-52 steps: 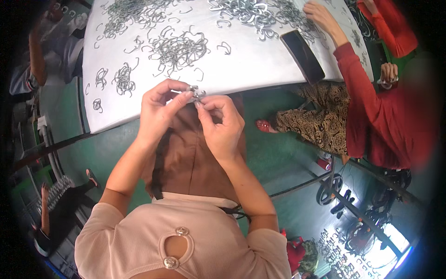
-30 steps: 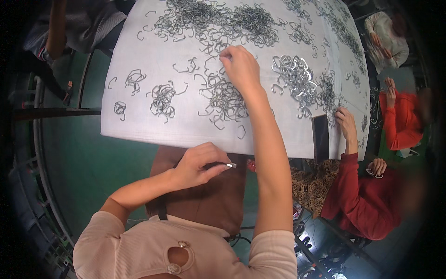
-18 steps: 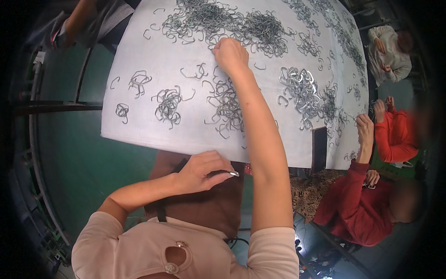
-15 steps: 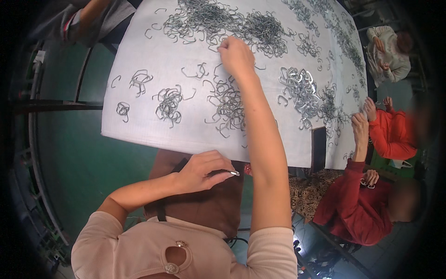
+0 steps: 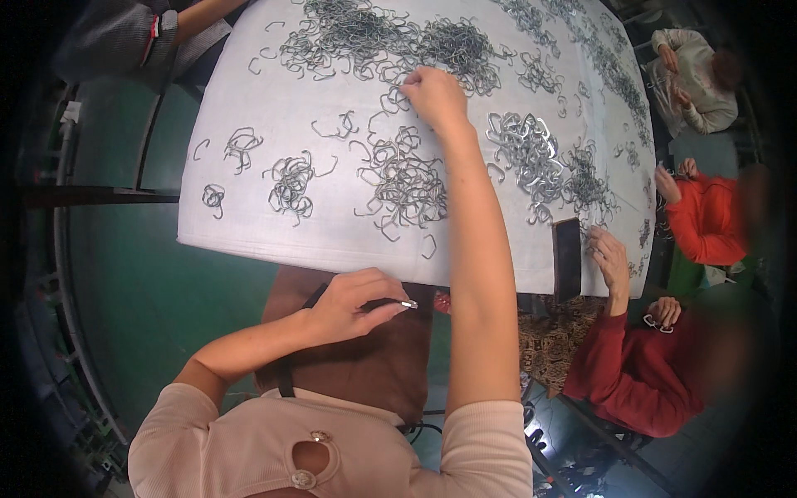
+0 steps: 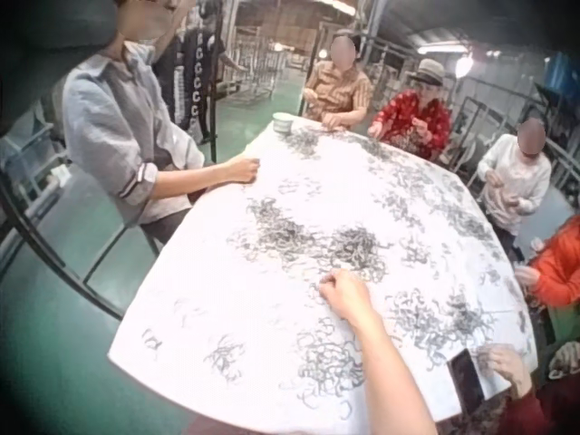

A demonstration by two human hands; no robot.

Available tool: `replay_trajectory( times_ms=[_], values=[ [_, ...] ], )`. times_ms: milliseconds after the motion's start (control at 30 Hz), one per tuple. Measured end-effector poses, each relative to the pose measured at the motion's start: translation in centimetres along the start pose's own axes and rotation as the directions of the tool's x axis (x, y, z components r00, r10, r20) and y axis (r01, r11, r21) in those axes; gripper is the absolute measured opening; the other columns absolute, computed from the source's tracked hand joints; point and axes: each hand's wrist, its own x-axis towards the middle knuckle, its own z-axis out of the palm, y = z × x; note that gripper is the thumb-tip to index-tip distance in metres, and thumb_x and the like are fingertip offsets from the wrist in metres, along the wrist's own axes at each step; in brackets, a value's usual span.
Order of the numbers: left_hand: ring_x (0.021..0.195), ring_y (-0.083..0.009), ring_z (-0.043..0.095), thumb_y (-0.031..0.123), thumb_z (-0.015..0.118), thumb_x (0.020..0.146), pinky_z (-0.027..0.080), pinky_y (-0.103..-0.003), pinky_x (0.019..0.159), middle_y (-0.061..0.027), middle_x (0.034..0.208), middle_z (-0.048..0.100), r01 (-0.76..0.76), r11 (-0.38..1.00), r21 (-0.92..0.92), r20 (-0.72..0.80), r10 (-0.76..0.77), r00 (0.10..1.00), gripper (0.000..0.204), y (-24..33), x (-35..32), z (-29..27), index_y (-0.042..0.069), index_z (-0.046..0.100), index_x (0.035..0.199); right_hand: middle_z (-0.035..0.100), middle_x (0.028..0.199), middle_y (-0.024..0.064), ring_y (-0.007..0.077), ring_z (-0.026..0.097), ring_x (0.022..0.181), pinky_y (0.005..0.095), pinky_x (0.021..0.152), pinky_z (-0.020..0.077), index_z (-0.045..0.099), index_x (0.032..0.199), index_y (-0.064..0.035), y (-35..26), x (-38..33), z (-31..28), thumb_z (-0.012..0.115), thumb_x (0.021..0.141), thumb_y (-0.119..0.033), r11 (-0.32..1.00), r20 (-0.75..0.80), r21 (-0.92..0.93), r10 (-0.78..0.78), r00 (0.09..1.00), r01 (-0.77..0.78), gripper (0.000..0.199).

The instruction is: The person picks small metal hooks and S-shaped clips from a table and links them together by hand to form a chain. The person repeatedly picks up components, connects them, and places the growing chain onto a nearby metal rack.

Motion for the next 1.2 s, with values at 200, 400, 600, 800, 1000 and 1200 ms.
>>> replay_trajectory(
  times_ms=[200, 400, 600, 800, 1000, 1200],
  values=[
    [0.079, -0.0244, 0.063, 0.001, 0.070, 0.078, 0.051, -0.033, 0.069, -0.0090, 0.088, 0.066, -0.012, 1.000, 0.010, -0.019, 0.012, 1.000, 0.014, 0.1, 0.0, 0.2, 0.003, 0.066, 0.092, 0.069, 0.092, 0.0113, 0.0273, 0.066, 0.087, 0.0394, 0.077, 0.0500, 0.069, 0.091, -0.0075, -1.6, -1.7, -0.5, 0.069, 0.080, -0.017, 0.996, 0.018, -0.083, -0.031, 0.999, 0.032, 0.015],
    [0.070, -0.0184, 0.061, 0.001, 0.070, 0.080, 0.049, -0.028, 0.060, -0.0092, 0.089, 0.066, 0.002, 0.999, -0.040, 0.039, -0.001, 0.999, 0.013, -0.5, -0.2, 1.3, 0.001, 0.066, 0.092, 0.067, 0.081, 0.0110, 0.0167, 0.067, 0.069, 0.0273, 0.063, 0.0550, 0.065, 0.093, 0.0039, 0.6, -11.6, -3.5, 0.067, 0.083, -0.006, 0.673, 0.051, 0.723, 0.176, 0.983, -0.158, 0.015],
    [0.069, -0.0161, 0.062, 0.002, 0.070, 0.080, 0.050, -0.027, 0.061, -0.0081, 0.089, 0.067, 0.064, 0.997, 0.041, 0.004, -0.064, 0.998, 0.015, -0.6, 0.0, 2.1, 0.002, 0.067, 0.095, 0.066, 0.081, 0.0083, 0.0115, 0.065, 0.068, 0.0207, 0.058, 0.0515, 0.064, 0.094, 0.0050, -1.6, -24.8, -5.1, 0.067, 0.085, -0.006, 0.490, -0.003, 0.852, 0.355, 0.935, -0.183, 0.014],
    [0.075, -0.0143, 0.066, -0.001, 0.070, 0.078, 0.054, -0.025, 0.064, -0.0076, 0.089, 0.068, 0.065, 0.994, 0.087, -0.026, -0.063, 0.998, 0.015, 0.2, 0.2, 2.5, 0.001, 0.067, 0.093, 0.066, 0.076, 0.0059, 0.0081, 0.063, 0.066, 0.0197, 0.054, 0.0489, 0.064, 0.092, 0.0032, -3.4, -33.3, -3.4, 0.068, 0.087, -0.007, 0.367, -0.028, 0.913, 0.494, 0.869, -0.180, 0.012],
    [0.073, -0.0149, 0.066, -0.002, 0.070, 0.077, 0.054, -0.025, 0.063, -0.0092, 0.089, 0.068, 0.037, 0.992, 0.124, -0.038, -0.033, 0.999, 0.015, 0.5, -0.2, 3.3, -0.001, 0.067, 0.092, 0.066, 0.085, 0.0069, 0.0089, 0.062, 0.070, 0.0210, 0.056, 0.0524, 0.062, 0.093, 0.0028, -4.7, -34.1, -0.7, 0.067, 0.088, -0.005, 0.307, -0.164, 0.951, 0.624, 0.764, -0.046, 0.010],
    [0.065, -0.0177, 0.064, -0.001, 0.071, 0.077, 0.051, -0.027, 0.058, -0.0101, 0.085, 0.066, -0.041, 0.989, 0.141, -0.063, 0.050, 0.997, 0.015, 0.3, -0.2, 4.1, 0.000, 0.065, 0.091, 0.065, 0.081, 0.0064, 0.0086, 0.063, 0.071, 0.0222, 0.060, 0.0536, 0.061, 0.094, 0.0028, -5.2, -33.9, 0.1, 0.065, 0.089, -0.003, 0.279, -0.212, 0.960, 0.621, 0.754, 0.040, 0.009]
  ],
)
